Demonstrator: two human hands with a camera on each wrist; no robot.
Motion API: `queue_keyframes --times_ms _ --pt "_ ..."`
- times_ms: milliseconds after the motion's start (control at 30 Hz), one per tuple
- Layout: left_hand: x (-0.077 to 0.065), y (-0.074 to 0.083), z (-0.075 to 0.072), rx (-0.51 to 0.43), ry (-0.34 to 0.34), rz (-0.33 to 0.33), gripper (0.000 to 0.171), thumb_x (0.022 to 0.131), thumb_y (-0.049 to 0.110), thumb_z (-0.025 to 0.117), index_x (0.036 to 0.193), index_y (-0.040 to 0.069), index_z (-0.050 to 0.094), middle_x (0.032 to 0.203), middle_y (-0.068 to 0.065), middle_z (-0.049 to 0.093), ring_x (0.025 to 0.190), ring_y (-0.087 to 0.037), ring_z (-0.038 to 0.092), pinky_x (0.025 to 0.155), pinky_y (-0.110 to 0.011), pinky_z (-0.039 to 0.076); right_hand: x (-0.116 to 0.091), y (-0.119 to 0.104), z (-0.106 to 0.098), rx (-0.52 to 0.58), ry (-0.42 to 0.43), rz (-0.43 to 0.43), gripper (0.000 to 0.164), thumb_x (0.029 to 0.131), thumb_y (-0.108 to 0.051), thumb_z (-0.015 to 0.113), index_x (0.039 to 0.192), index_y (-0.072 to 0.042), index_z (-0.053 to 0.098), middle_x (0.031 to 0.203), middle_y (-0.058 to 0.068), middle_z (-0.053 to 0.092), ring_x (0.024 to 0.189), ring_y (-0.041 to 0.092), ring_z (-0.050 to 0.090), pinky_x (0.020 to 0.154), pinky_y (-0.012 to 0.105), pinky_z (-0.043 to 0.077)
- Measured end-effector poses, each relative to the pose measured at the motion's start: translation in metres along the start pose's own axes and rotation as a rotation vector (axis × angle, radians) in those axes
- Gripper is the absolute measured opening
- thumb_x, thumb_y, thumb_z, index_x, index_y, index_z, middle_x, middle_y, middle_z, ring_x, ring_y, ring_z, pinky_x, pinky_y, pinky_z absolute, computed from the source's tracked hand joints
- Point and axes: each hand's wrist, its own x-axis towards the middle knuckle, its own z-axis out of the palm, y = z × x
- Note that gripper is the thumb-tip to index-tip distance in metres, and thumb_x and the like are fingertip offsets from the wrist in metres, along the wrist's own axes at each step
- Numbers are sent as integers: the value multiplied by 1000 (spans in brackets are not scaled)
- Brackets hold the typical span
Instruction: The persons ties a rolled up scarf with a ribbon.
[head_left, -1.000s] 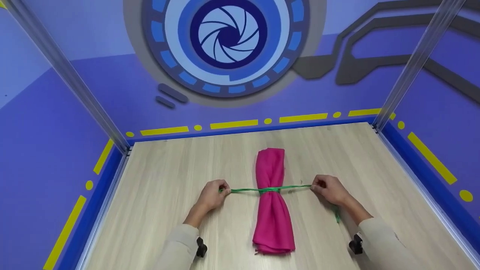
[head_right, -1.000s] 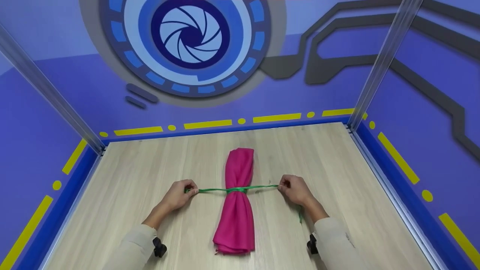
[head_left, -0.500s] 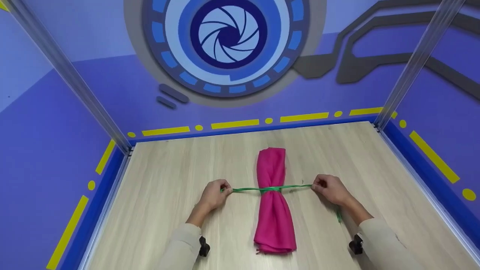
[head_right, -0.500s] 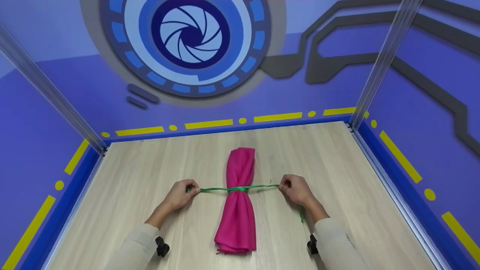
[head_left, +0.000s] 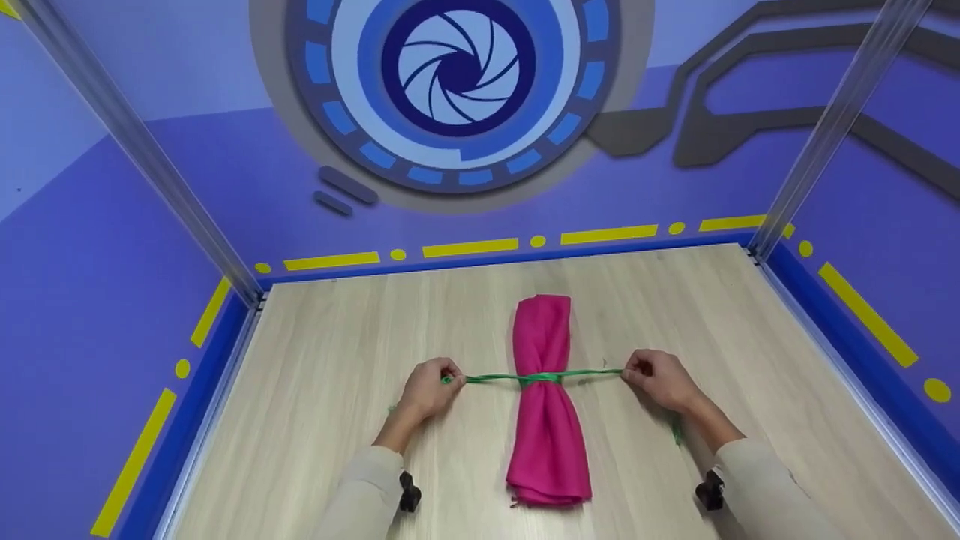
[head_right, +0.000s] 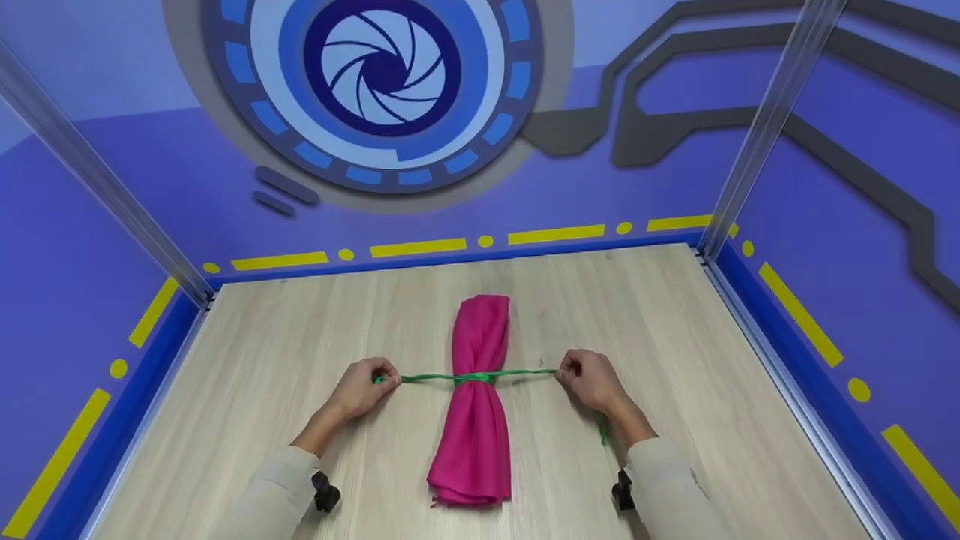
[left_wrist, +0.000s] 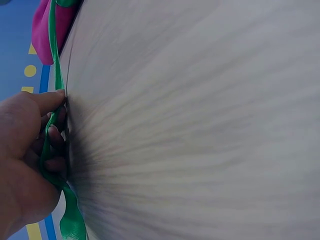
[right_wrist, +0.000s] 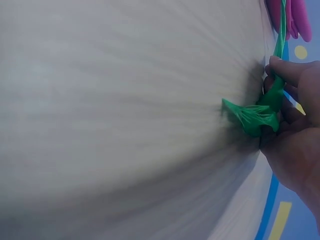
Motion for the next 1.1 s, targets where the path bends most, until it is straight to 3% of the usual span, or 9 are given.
queue_keyframes --times_ms 433,667,833,933,1100 --pt "0 2 5 8 6 -29 9 103 14 70 94 12 71 87 3 65 80 -14 56 76 -34 50 -4 -6 5 -2 43 46 8 100 -6 71 93 -7 70 83 1 62 78 16 53 65 28 43" --pt "0 6 5 72 41 -29 9 102 12 67 93 12 70 87 2 63 79 -13 57 72 -32 52 -3 -17 14 -162 144 -21 10 97 -3 73 88 -7 70 81 2 59 77 18 53 68 35 44" --pt "-6 8 3 27 18 -13 9 102 11 69 93 13 71 89 3 64 82 -13 57 74 -31 51 -7 -23 16 -294 194 -14 6 94 -8 78 89 -7 76 82 1 56 82 22 49 73 40 40" --pt "-7 13 4 18 11 14 8 102 11 70 94 13 72 92 2 64 85 -14 57 76 -32 51 -8 -28 17 -297 229 -25 5 94 -8 78 91 -5 78 82 1 55 81 22 49 72 40 40" --pt "-4 21 8 120 73 43 5 101 14 74 96 14 75 97 3 58 88 -12 55 79 -32 52 -7 -34 22 -236 288 -47 4 94 -5 77 95 -2 79 78 1 61 73 18 52 67 37 44"
